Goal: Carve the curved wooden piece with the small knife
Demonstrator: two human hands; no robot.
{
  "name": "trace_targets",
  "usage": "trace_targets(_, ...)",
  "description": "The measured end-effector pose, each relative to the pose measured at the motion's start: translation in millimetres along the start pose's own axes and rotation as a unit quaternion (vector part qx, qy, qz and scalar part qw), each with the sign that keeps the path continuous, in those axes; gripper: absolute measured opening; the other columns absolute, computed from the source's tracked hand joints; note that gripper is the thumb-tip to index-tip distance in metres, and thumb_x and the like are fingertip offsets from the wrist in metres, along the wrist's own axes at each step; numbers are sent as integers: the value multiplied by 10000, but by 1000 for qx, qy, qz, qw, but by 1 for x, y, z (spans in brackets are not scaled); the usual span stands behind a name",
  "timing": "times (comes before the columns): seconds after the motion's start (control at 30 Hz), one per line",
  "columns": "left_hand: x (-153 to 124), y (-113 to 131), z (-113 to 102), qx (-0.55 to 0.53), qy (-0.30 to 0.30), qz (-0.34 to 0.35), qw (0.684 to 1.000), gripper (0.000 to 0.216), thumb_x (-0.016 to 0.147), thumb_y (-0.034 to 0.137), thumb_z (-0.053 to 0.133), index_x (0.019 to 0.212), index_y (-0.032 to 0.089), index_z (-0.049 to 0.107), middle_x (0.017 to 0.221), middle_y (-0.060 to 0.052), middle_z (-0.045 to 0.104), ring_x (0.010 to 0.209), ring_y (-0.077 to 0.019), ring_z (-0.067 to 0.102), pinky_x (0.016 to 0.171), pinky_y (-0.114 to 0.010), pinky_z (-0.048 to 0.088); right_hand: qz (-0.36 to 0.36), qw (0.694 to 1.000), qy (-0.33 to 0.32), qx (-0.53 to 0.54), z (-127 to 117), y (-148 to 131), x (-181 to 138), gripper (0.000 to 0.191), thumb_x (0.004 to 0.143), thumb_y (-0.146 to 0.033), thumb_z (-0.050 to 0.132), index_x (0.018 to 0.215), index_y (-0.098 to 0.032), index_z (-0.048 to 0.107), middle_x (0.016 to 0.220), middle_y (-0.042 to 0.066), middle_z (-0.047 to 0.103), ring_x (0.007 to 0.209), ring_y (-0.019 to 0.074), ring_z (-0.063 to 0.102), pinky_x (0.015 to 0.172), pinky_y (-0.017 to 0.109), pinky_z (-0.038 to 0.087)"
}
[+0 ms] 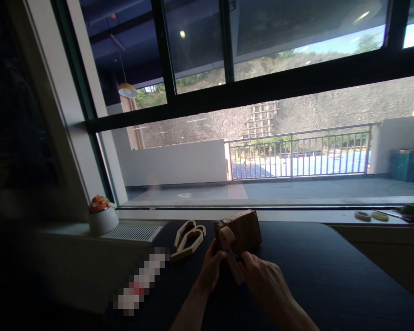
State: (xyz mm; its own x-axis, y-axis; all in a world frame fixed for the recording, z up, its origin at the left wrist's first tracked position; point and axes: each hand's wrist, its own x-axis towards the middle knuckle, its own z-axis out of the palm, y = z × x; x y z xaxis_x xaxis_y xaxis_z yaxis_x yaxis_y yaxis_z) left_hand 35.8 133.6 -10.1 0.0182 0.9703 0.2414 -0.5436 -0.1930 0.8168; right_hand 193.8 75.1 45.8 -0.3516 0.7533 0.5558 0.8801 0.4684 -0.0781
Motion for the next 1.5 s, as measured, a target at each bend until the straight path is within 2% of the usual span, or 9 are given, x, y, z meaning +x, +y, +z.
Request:
trace_targets(0.13,-1,2,1,-1,0,-2,1000,450,618,139,660,1066,174,631,926,-43,676,821,-180,584,731,-260,435,46,999,-26,9,-1,-4,1,227,915,-214,368,765,-224,538,612,-4,682,546,180,666,430,248,263)
trace_targets(0.23,-2,4,2,-2,-4,-2,1000,450,616,157,675,1063,173,634,930,-47,673,838,-192,587,739,-269,437,56,998,-21,27,0,-6,-2,122,891,-224,405,890,-235,526,618,-24,685,550,189,670,435,249,264)
trace_targets(0.37,-2,4,2,-6,-10,-3,1000,433,621,154,676,1052,174,638,908,-40,667,832,-188,581,736,-268,432,46,998,-9,33,2,-5,-8,167,806,-168,472,960,-229,493,706,-27,690,611,189,679,470,239,327)
trace_targets(0.57,-2,4,1,-5,-16,7,1000,398,636,142,657,1032,172,647,885,-29,653,790,-166,562,721,-258,427,-6,999,35,-9,1,5,-10,297,805,-54,385,991,-231,535,880,12,667,655,152,662,508,234,386)
trace_targets(0.73,-1,2,0,0,-1,0,1000,422,623,158,666,1044,176,644,854,-21,647,755,-157,554,687,-246,419,-27,997,65,-20,4,6,-11,264,819,-73,414,994,-217,549,841,13,661,634,148,657,497,236,394)
trace_targets(1.03,2,-4,-4,0,-11,8,1000,388,663,148,646,1049,175,629,830,-13,637,738,-143,540,676,-237,414,19,1000,15,0,5,-5,-6,157,863,-129,418,816,-235,524,709,-20,646,582,163,652,452,250,341)
trace_targets(1.13,1,-4,-4,-5,-17,6,1000,396,667,151,649,1062,173,623,837,-19,641,736,-144,542,682,-241,417,28,999,12,15,4,-5,-6,113,857,-162,435,894,-231,516,770,-1,665,640,176,665,486,251,373)
trace_targets(1.23,-1,-1,-2,-3,-25,9,1000,392,682,146,635,1073,171,620,872,-30,645,765,-152,547,690,-244,421,18,999,11,35,4,-4,-8,221,819,-112,434,1001,-226,485,846,15,676,694,170,670,526,242,393)
trace_targets(1.5,1,0,-2,-9,-20,9,1000,381,680,147,632,1060,172,626,869,-26,636,796,-164,556,701,-249,422,30,998,-35,30,9,0,-10,182,853,-76,404,937,-224,468,769,-16,680,665,172,677,484,246,318)
